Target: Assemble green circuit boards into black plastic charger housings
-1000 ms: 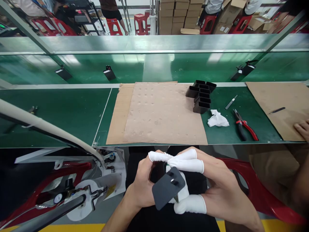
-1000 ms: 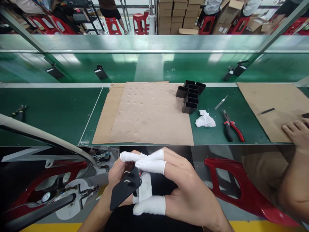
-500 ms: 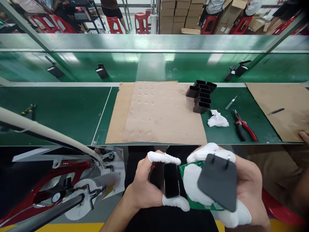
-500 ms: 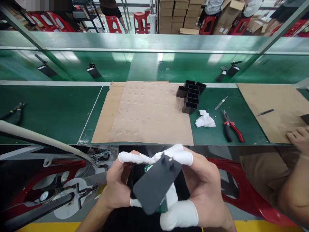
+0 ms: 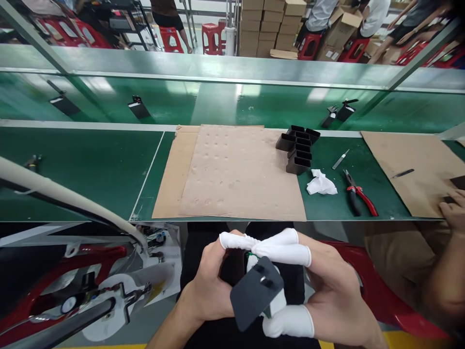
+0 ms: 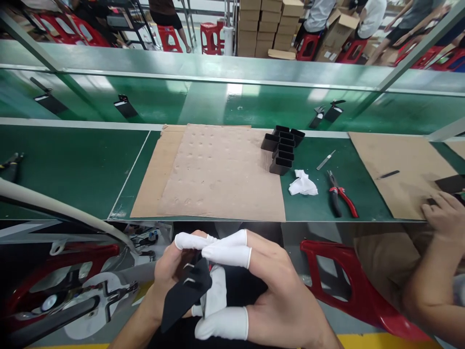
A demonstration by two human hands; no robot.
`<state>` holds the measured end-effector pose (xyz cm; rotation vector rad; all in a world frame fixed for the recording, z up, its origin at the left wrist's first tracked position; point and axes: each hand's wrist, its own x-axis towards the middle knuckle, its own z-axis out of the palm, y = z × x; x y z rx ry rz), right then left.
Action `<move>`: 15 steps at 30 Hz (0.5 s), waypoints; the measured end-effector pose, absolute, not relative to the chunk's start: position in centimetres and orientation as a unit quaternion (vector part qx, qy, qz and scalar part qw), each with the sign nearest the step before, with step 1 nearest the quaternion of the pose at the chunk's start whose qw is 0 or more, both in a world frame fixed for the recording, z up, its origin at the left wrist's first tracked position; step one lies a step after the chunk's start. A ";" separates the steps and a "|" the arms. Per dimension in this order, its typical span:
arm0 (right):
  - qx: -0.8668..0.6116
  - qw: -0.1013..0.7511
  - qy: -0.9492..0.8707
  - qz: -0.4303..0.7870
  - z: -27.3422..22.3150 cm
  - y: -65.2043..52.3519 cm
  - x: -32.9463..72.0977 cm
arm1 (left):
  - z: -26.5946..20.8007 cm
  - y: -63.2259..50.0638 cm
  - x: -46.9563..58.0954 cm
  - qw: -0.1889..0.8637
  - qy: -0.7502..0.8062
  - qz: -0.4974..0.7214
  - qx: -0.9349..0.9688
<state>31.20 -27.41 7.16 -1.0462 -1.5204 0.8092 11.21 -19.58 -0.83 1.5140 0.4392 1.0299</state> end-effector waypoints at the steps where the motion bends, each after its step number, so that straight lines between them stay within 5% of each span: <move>1: -0.441 0.527 -0.643 0.338 7.1 -27.4 31.2 | -0.9 -19.5 11.2 0.587 0.182 0.442 0.653; 15: -0.456 0.498 -0.665 0.320 6.9 -27.6 31.1 | 1.1 -19.1 10.9 0.651 0.199 0.400 0.613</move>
